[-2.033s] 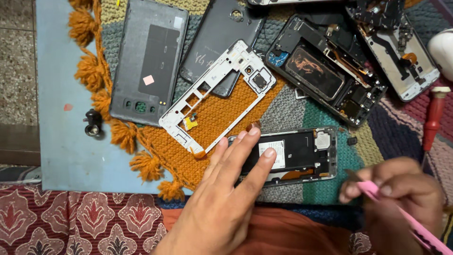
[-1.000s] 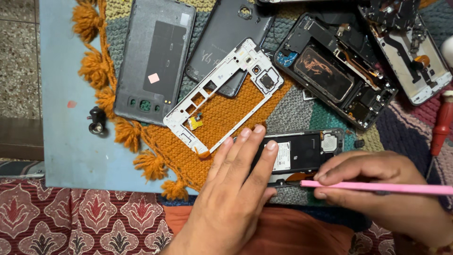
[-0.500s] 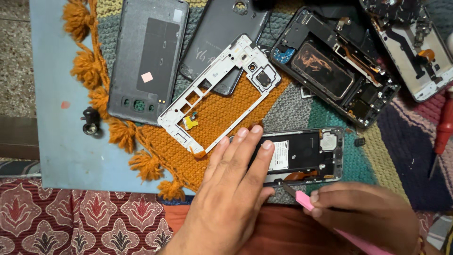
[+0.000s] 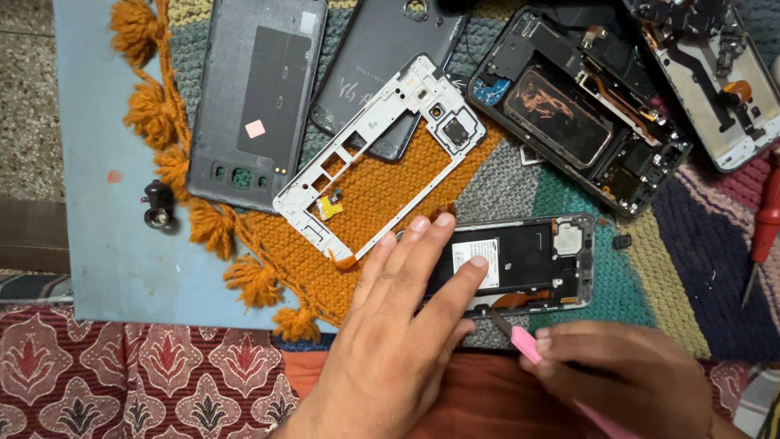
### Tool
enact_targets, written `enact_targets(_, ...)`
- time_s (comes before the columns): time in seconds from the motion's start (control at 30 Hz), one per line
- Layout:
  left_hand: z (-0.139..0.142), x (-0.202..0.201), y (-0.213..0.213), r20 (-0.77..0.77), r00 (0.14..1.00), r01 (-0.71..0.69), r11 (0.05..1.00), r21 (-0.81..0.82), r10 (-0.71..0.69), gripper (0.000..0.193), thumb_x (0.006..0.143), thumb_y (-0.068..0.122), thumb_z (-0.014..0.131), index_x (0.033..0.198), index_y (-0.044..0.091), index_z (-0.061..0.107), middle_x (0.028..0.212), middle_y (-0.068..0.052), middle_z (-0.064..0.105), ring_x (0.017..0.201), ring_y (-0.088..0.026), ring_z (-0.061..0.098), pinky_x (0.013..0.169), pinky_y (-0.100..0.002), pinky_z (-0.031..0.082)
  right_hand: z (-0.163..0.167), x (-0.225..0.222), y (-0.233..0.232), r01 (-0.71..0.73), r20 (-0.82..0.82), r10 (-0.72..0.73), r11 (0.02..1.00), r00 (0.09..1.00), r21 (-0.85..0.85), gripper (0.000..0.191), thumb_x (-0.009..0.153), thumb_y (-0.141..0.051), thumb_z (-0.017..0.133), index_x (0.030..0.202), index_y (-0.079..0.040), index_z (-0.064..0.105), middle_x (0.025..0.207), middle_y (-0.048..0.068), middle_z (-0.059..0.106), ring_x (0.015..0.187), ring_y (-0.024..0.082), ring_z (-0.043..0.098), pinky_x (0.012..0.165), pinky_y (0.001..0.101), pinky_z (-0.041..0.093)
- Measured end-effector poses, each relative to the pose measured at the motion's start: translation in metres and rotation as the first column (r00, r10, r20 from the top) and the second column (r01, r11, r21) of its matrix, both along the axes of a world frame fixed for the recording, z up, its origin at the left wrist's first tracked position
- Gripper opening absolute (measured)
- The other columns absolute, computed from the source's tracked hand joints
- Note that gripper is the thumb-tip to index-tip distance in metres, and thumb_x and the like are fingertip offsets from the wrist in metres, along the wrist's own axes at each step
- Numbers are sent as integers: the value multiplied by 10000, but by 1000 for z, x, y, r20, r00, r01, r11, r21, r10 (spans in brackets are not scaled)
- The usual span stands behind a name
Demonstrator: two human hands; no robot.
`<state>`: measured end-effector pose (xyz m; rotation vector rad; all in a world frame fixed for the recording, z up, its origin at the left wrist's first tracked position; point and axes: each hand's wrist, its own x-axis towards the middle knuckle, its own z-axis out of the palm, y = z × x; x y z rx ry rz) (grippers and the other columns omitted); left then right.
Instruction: The person uses a pink plastic pry tool to carefully separate the battery from the internal frame of a disassembled smartphone. They work along the edges of the battery, prying up adhesive to detach it from the chassis.
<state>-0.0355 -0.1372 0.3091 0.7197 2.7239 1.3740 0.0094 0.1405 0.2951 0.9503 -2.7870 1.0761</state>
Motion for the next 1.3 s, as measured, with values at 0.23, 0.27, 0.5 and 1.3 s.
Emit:
enact_targets(0.23, 1, -1, 0, 11, 1000, 2, 1000, 20, -2, 493, 884, 157, 777, 1341, 75, 612, 1582, -240, 436, 1487, -423, 444, 1236, -552, 326, -9, 7, 16, 170, 372, -132, 983, 919, -72, 258, 689, -119, 888, 914, -167, 769, 1026, -21, 749, 951, 155, 768, 780, 286, 649)
enact_targets(0.27, 1, -1, 0, 14, 1000, 3, 1000, 22, -4, 486, 885, 156, 776, 1336, 73, 615, 1580, -242, 436, 1488, -424, 442, 1236, -553, 325, -9, 7, 16, 91, 280, -66, 993, 958, -77, 257, 724, -142, 886, 941, -200, 762, 1047, -33, 732, 981, 143, 770, 809, 272, 655)
enact_targets(0.5, 2, 0, -1, 25, 1000, 0, 1000, 29, -1, 466, 889, 154, 776, 1321, 71, 625, 1578, -245, 441, 1491, -422, 445, 1239, -556, 324, 3, 4, 1, 194, 249, -168, 977, 954, -84, 278, 751, -172, 899, 956, -211, 716, 995, -17, 767, 928, 133, 803, 774, 248, 659)
enact_targets(1.3, 2, -1, -2, 22, 1000, 7, 1000, 18, -7, 364, 901, 114, 733, 1261, 122, 673, 1572, -234, 452, 1490, -434, 448, 1239, -575, 319, 15, 2, -21, -1, -59, 2, 1000, 998, 18, 163, 833, -130, 781, 989, -116, 736, 1019, 37, 695, 971, 226, 757, 831, 355, 645)
